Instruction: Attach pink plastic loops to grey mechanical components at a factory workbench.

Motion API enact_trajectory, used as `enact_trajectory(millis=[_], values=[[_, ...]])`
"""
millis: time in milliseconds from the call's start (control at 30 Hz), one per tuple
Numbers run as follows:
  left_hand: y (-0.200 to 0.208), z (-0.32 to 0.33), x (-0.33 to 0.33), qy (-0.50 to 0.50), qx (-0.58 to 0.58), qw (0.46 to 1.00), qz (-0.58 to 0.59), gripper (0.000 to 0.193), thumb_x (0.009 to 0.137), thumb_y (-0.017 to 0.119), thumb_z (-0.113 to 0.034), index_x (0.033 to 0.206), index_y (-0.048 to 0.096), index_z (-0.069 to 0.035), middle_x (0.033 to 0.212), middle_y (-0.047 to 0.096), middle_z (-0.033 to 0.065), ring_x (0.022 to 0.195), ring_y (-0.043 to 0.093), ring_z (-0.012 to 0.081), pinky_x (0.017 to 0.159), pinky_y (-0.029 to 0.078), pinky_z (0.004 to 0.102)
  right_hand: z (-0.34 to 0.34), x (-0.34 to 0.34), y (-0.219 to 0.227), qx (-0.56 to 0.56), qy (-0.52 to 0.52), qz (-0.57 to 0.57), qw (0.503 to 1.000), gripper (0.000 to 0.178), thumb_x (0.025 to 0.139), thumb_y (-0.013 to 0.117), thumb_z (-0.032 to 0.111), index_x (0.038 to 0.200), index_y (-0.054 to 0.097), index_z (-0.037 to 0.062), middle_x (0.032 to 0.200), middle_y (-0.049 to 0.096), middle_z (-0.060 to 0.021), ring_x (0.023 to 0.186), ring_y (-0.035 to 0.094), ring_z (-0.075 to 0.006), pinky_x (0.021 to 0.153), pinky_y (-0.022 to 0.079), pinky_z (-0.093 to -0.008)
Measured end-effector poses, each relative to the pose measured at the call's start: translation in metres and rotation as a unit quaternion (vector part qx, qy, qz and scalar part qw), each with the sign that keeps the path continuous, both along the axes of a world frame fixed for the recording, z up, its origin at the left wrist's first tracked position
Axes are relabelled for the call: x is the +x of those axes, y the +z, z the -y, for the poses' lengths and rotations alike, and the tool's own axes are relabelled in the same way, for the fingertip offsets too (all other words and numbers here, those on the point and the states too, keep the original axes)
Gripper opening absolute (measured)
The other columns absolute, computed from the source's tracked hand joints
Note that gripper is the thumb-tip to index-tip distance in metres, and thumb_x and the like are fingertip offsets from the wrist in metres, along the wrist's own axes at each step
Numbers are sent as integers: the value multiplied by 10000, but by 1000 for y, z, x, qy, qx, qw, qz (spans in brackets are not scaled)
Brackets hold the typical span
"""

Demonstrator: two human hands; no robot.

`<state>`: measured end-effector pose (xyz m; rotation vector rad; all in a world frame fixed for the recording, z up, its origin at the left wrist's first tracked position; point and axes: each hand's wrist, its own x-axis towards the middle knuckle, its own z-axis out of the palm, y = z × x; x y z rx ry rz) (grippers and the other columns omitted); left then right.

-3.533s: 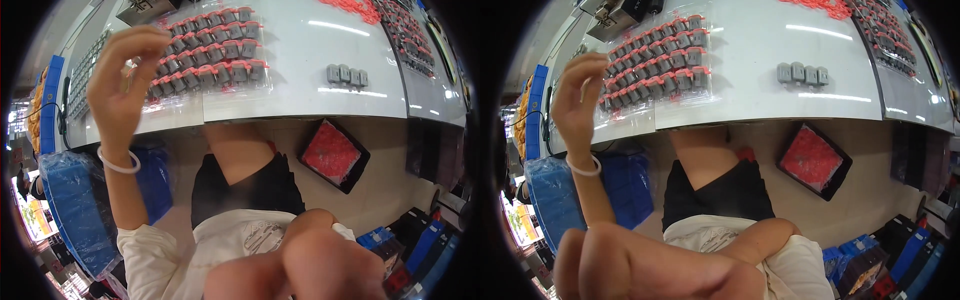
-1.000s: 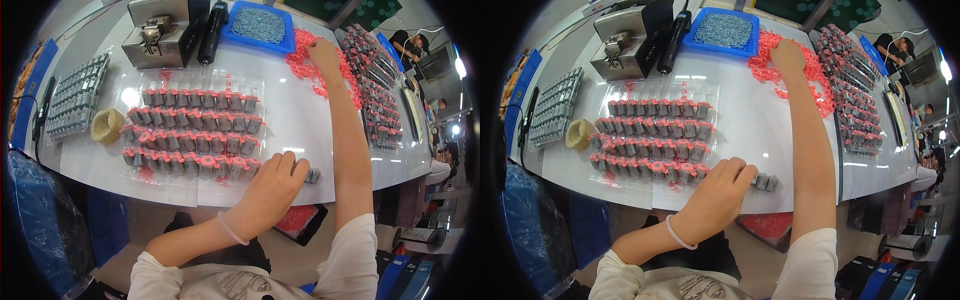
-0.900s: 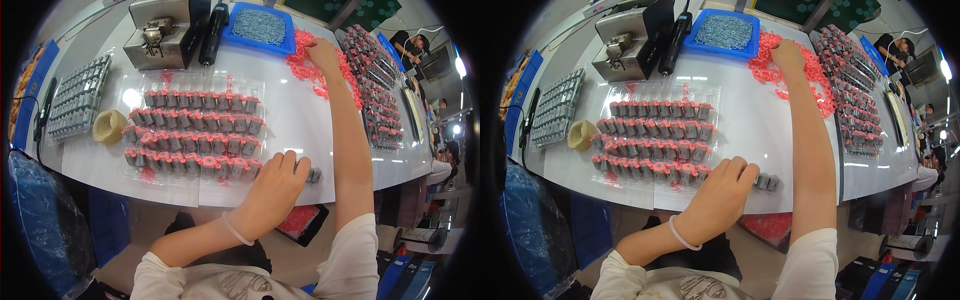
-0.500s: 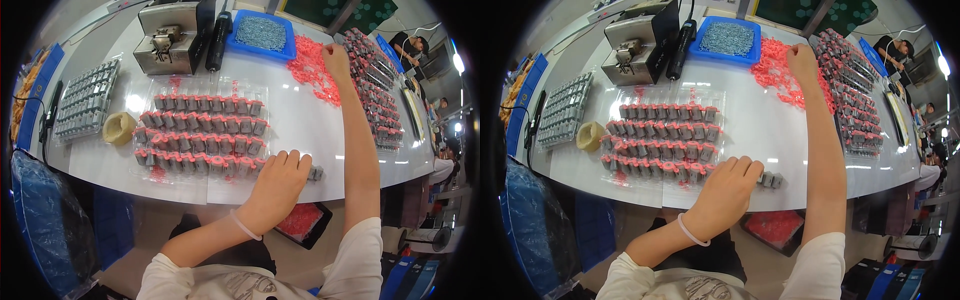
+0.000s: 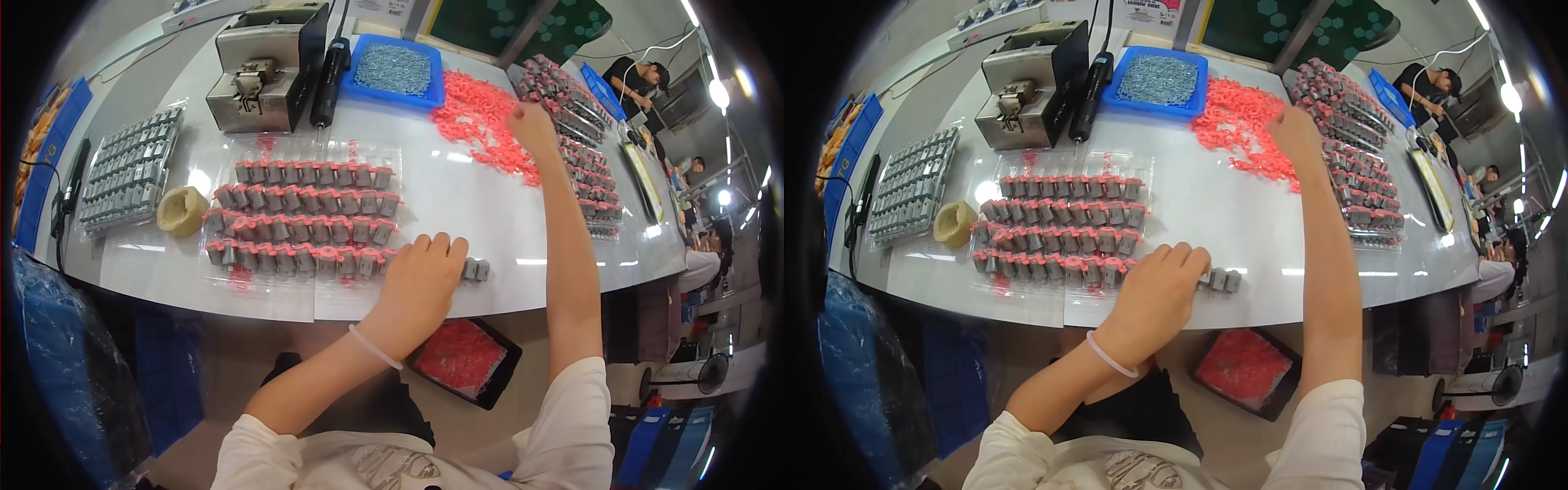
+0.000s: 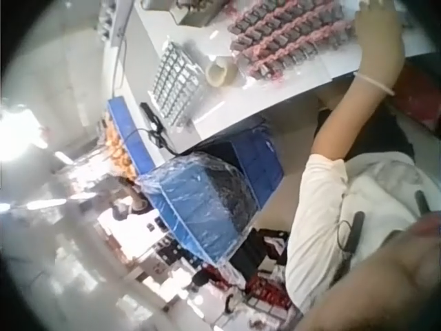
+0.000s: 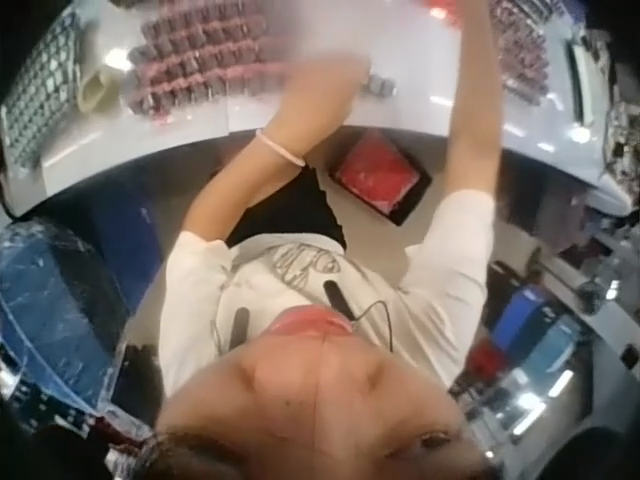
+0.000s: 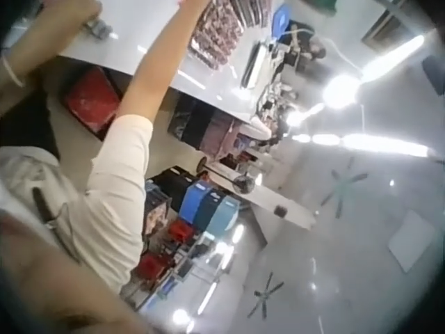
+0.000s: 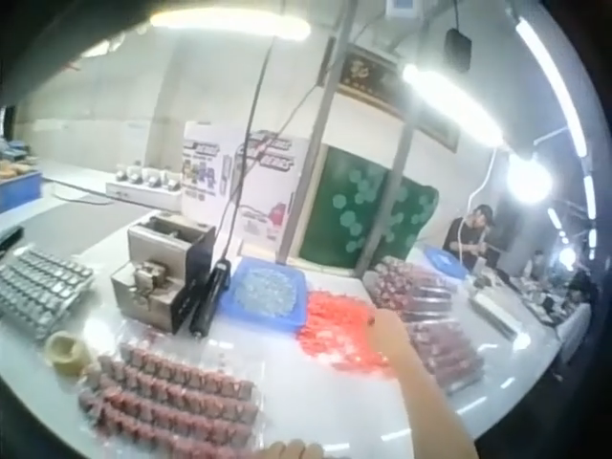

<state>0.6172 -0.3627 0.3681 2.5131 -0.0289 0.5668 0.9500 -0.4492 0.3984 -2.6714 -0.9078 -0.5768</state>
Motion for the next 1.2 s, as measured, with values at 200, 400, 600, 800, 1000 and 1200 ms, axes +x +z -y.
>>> enact_trajectory(millis=[200, 400, 600, 800, 1000, 1200], values=[[1, 1, 0, -2, 20, 1000, 4, 170, 748, 550, -4, 908, 524, -54, 824, 532, 87, 794, 539, 260, 689, 462, 366, 20, -18, 10, 149, 26, -179, 972, 182, 765, 618, 175, 828, 673, 14, 707, 637, -147, 654, 614, -252, 618, 465, -347], [3, -2, 1, -22, 0, 999, -38, 216, 744, 613, -30, 940, 526, -53, 875, 558, 90, 848, 547, 276, 732, 467, 375, 21, -46, 17, 69, 9, -17, 997, 159, 761, 620, 157, 824, 663, 18, 702, 628, -146, 631, 605, -263, 614, 467, -350], [8, -6, -3, -37, -20, 998, -48, 225, 762, 619, -40, 970, 534, -55, 900, 560, 99, 877, 540, 296, 776, 454, 392, 20, -75, 26, 103, 73, -216, 968, 168, 752, 634, 184, 817, 663, 32, 726, 646, -136, 666, 629, -256, 624, 482, -366], [7, -4, -4, -33, -8, 998, -51, 217, 770, 620, -45, 971, 539, -61, 900, 560, 98, 870, 541, 293, 767, 457, 390, 28, -73, 10, 87, 18, -220, 971, 176, 741, 668, 171, 843, 679, 29, 670, 602, -55, 632, 556, -114, 579, 447, -301], [7, 2, -7, -18, 11, 999, -37, 210, 789, 613, -55, 984, 536, -59, 903, 563, 101, 856, 561, 295, 735, 467, 394, 35, -74, 1, 86, -21, -143, 986, 171, 765, 637, 149, 835, 663, -5, 636, 576, -19, 600, 524, -95, 545, 414, -274], [10, 3, -8, -22, -61, 997, -33, 231, 801, 603, -40, 1018, 526, -46, 931, 565, 128, 871, 569, 320, 747, 459, 410, 45, -76, 6, 282, 55, -294, 912, 159, 832, 605, 146, 792, 632, -5, 608, 517, 29, 486, 432, -61, 438, 325, -233]])
